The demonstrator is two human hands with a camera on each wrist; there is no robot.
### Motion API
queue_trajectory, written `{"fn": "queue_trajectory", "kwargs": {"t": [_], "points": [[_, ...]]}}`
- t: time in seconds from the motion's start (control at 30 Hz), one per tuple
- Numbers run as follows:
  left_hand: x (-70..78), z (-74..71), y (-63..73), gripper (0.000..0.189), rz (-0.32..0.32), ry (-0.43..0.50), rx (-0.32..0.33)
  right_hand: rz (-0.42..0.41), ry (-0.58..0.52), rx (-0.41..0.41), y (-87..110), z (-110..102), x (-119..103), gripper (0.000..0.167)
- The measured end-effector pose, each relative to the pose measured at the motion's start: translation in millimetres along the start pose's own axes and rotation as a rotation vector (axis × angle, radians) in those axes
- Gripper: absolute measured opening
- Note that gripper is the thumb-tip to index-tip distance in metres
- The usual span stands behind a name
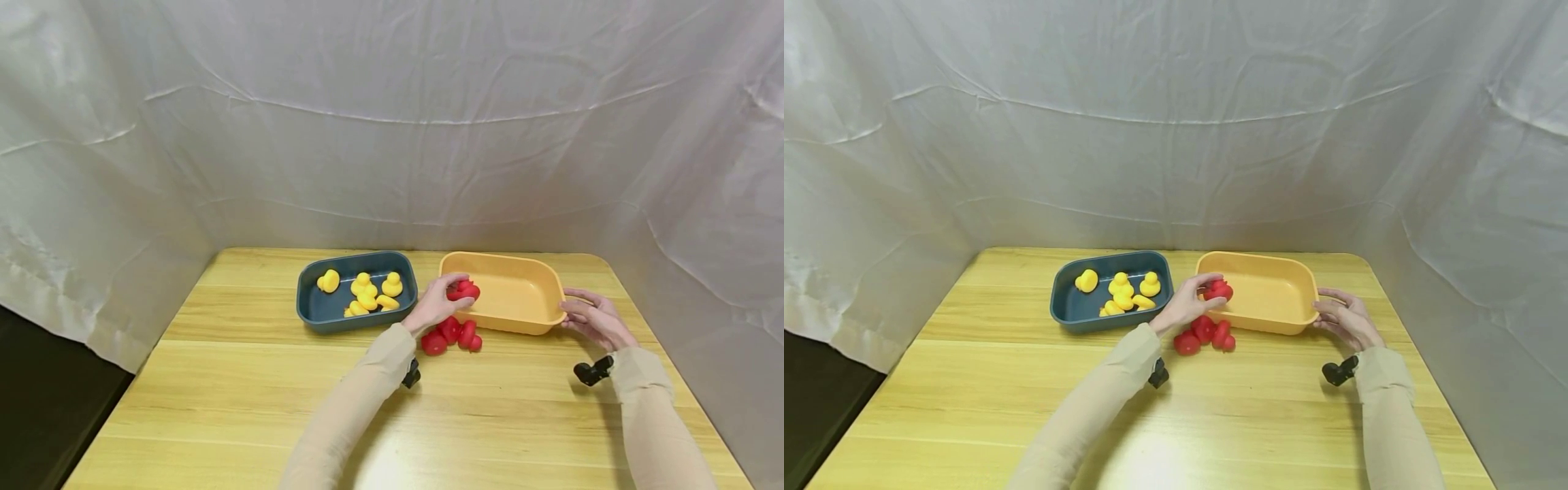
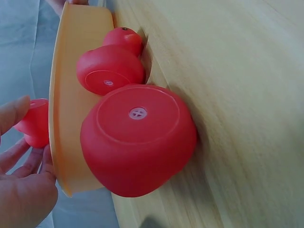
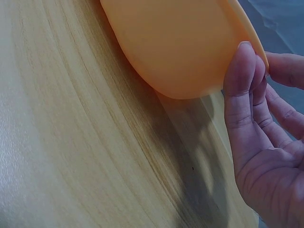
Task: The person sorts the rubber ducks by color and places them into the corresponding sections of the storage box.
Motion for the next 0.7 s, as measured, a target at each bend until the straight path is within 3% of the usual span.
{"fn": "queue_trajectory", "kwargs": {"t": [0.23, 0.37, 0.7], "points": [[0.2, -2.7, 0.4, 0.059, -0.017, 0.064, -0.015, 0.006, 0.016, 0.011, -1.3, 1.6, 0.6, 0.026], [0.1, -8.3, 3.8, 0.057, 0.008, 0.124, -0.028, -0.002, 0.021, 0.011, -1.4, 1.4, -0.2, 0.027], [-4.9, -26.5, 33.3, 0.047, 0.102, 0.162, -0.084, -0.007, 0.027, 0.008, -1.3, 0.1, 0.3, 0.026]]}}
Point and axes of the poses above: each hand's wrist, its own y-axis away from the middle knuckle, its own z-axis out of the palm, x = y × z, the point moved 2 cm from there along -y, towards the middle knuckle, and after that the axes turned 11 degrees about y, right-handed, at the moved point
